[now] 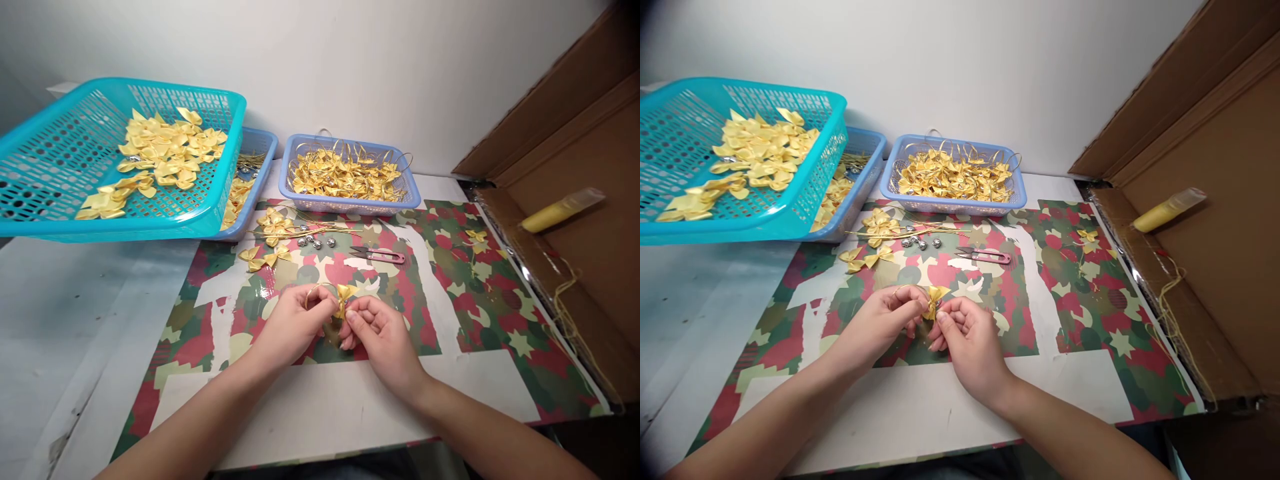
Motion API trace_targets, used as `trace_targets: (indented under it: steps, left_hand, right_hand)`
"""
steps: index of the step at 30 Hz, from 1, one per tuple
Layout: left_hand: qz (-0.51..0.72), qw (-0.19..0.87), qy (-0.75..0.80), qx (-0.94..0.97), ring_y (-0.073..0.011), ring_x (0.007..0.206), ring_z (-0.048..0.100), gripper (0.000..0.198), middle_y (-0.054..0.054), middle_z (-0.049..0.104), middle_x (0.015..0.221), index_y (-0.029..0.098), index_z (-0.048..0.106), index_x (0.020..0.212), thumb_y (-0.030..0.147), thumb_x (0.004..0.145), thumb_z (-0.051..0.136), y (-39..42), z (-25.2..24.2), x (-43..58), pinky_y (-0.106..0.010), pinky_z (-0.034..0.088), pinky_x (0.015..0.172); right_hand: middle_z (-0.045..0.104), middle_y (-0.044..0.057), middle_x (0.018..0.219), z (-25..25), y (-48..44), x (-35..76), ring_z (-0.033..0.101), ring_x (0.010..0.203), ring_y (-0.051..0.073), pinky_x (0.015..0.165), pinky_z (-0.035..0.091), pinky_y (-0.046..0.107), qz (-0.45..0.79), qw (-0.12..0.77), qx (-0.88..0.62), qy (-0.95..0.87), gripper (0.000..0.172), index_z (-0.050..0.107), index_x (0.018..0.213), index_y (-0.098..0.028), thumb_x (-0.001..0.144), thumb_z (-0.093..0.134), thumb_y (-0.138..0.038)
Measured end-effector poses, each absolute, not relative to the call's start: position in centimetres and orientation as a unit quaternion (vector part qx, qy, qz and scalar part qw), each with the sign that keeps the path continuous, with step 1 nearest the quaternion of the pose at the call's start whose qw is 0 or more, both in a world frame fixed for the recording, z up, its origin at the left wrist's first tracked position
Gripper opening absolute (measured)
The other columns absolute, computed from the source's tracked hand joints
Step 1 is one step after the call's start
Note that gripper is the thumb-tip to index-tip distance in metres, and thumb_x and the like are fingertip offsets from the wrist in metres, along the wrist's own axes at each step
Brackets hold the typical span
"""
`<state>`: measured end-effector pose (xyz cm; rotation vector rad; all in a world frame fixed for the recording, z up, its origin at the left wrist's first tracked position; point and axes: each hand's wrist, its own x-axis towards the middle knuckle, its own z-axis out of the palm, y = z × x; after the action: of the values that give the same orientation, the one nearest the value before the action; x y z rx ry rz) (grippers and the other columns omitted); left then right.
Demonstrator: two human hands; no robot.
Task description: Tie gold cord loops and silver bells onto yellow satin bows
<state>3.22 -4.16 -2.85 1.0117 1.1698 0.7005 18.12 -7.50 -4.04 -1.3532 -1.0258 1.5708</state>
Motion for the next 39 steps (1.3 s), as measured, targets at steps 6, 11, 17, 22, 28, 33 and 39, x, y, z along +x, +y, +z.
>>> trace_targets:
  steps: [6, 11, 17, 22, 28, 33, 39]
  left_hand:
    - [0.316, 0.674, 0.509, 0.433, -0.0061, 0.048, 0.044, 0.018, 0.007, 0.049, 0.051, 0.016, 0.056, 0.060, 0.025, 0.076, 0.057, -4.13, -2.73, 3.41, -0.017, 0.036, 0.049]
    - [0.321, 0.692, 0.500, 0.410, -0.0063, 0.047, 0.048, 0.020, 0.006, 0.053, 0.051, 0.016, 0.056, 0.061, 0.030, 0.074, 0.061, -4.12, -2.39, 3.53, -0.017, 0.039, 0.049]
    - [0.324, 0.691, 0.500, 0.409, -0.0059, 0.047, 0.048, 0.021, 0.006, 0.054, 0.050, 0.016, 0.056, 0.061, 0.030, 0.075, 0.060, -4.18, -2.25, 3.60, -0.017, 0.039, 0.048]
    - [0.331, 0.684, 0.506, 0.408, -0.0050, 0.046, 0.047, 0.015, 0.007, 0.052, 0.051, 0.016, 0.055, 0.064, 0.026, 0.072, 0.062, -4.13, -2.51, 3.62, -0.016, 0.039, 0.047]
    - [0.339, 0.721, 0.501, 0.338, -0.0074, 0.050, 0.053, 0.016, 0.007, 0.056, 0.058, 0.017, 0.056, 0.079, 0.023, 0.068, 0.065, -4.17, -2.88, 3.60, -0.019, 0.047, 0.049]
    - [0.328, 0.739, 0.480, 0.340, -0.0069, 0.050, 0.056, 0.019, 0.004, 0.060, 0.054, 0.014, 0.061, 0.070, 0.030, 0.071, 0.071, -4.37, -2.92, 3.63, -0.017, 0.048, 0.051]
    - [0.334, 0.753, 0.463, 0.327, -0.0073, 0.055, 0.059, 0.022, 0.000, 0.068, 0.063, 0.013, 0.068, 0.072, 0.034, 0.072, 0.075, -4.35, -2.98, 3.53, -0.016, 0.047, 0.054]
  right_hand:
    - [0.064, -0.003, 0.060, -4.14, -7.42, 17.98, 0.059, 0.052, 0.008, 0.054, 0.052, 0.021, 0.629, 0.425, -0.520, -0.391, 0.031, 0.057, 0.078, -0.018, 0.081, 0.067, -0.047]
    - [0.064, -0.003, 0.062, -4.21, -7.46, 18.11, 0.060, 0.052, 0.007, 0.055, 0.053, 0.020, 0.636, 0.439, -0.510, -0.377, 0.029, 0.058, 0.078, -0.018, 0.081, 0.068, -0.045]
    - [0.064, -0.004, 0.062, -4.26, -7.40, 18.06, 0.061, 0.053, 0.007, 0.055, 0.053, 0.019, 0.639, 0.439, -0.508, -0.376, 0.028, 0.058, 0.079, -0.018, 0.082, 0.068, -0.044]
    - [0.064, -0.004, 0.062, -4.35, -7.42, 18.10, 0.061, 0.053, 0.007, 0.055, 0.053, 0.018, 0.638, 0.444, -0.506, -0.374, 0.028, 0.058, 0.080, -0.018, 0.082, 0.068, -0.044]
    - [0.064, -0.003, 0.063, -4.33, -7.40, 18.15, 0.059, 0.052, 0.006, 0.054, 0.052, 0.017, 0.625, 0.452, -0.512, -0.377, 0.029, 0.059, 0.079, -0.018, 0.082, 0.068, -0.045]
    - [0.064, -0.003, 0.063, -4.26, -7.38, 18.18, 0.059, 0.054, 0.007, 0.054, 0.053, 0.018, 0.609, 0.456, -0.522, -0.385, 0.027, 0.060, 0.079, -0.018, 0.083, 0.068, -0.044]
    - [0.064, -0.002, 0.065, -4.34, -7.53, 18.25, 0.059, 0.056, 0.007, 0.056, 0.053, 0.018, 0.594, 0.455, -0.533, -0.394, 0.026, 0.061, 0.080, -0.018, 0.084, 0.067, -0.043]
